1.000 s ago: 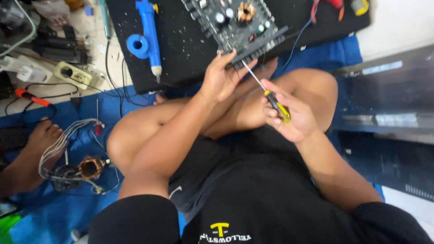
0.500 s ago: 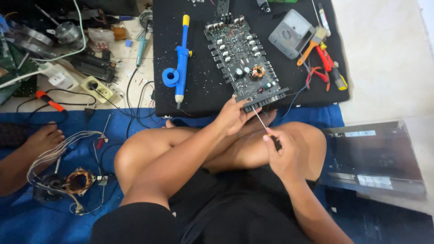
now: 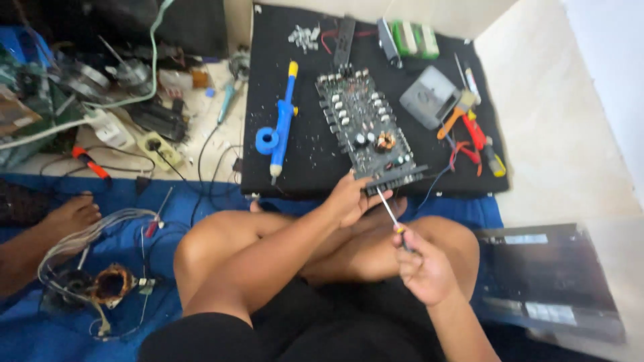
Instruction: The person cleans a circuit board with a brush, then uses a screwdriver to adjust components on the board's edge. The person flips the board over to inspect both sides and continues to manipulate connectors and ports with the screwdriver.
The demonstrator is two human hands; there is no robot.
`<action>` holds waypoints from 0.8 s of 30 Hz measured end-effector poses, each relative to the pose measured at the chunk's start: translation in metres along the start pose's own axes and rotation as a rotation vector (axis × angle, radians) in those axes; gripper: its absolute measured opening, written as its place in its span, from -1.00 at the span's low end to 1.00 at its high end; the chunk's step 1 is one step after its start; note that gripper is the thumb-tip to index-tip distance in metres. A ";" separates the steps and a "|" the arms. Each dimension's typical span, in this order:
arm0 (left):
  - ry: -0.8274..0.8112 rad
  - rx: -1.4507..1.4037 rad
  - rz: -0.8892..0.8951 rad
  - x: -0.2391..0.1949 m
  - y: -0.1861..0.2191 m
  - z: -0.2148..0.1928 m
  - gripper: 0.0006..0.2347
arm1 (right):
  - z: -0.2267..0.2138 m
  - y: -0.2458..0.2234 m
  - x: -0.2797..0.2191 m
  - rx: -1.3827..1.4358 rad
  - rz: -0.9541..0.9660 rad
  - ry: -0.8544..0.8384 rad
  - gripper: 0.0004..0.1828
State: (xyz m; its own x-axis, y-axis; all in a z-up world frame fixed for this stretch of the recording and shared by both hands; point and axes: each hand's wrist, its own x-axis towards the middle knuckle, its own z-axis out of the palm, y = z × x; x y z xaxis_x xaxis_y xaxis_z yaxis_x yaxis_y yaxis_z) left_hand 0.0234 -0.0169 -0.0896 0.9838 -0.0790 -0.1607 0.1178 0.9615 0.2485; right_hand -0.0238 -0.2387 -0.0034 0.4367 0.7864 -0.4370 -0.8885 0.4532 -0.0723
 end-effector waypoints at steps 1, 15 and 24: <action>0.014 0.015 -0.015 -0.003 0.003 0.002 -0.71 | 0.011 0.015 0.004 -0.442 -0.253 0.276 -0.65; 0.075 -0.034 -0.002 -0.008 0.007 0.014 -0.79 | 0.017 -0.002 -0.015 -0.550 -0.381 0.151 -0.38; 0.038 -0.005 -0.003 -0.004 0.005 0.008 -0.70 | 0.016 0.030 0.002 -1.908 -0.836 0.599 -0.55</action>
State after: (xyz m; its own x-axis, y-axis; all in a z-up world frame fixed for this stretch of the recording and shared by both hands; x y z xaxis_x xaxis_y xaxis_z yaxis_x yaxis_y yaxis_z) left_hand 0.0210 -0.0137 -0.0802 0.9776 -0.0724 -0.1978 0.1204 0.9626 0.2426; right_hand -0.0472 -0.2173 0.0081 0.9469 0.3193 0.0377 0.2401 -0.6241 -0.7435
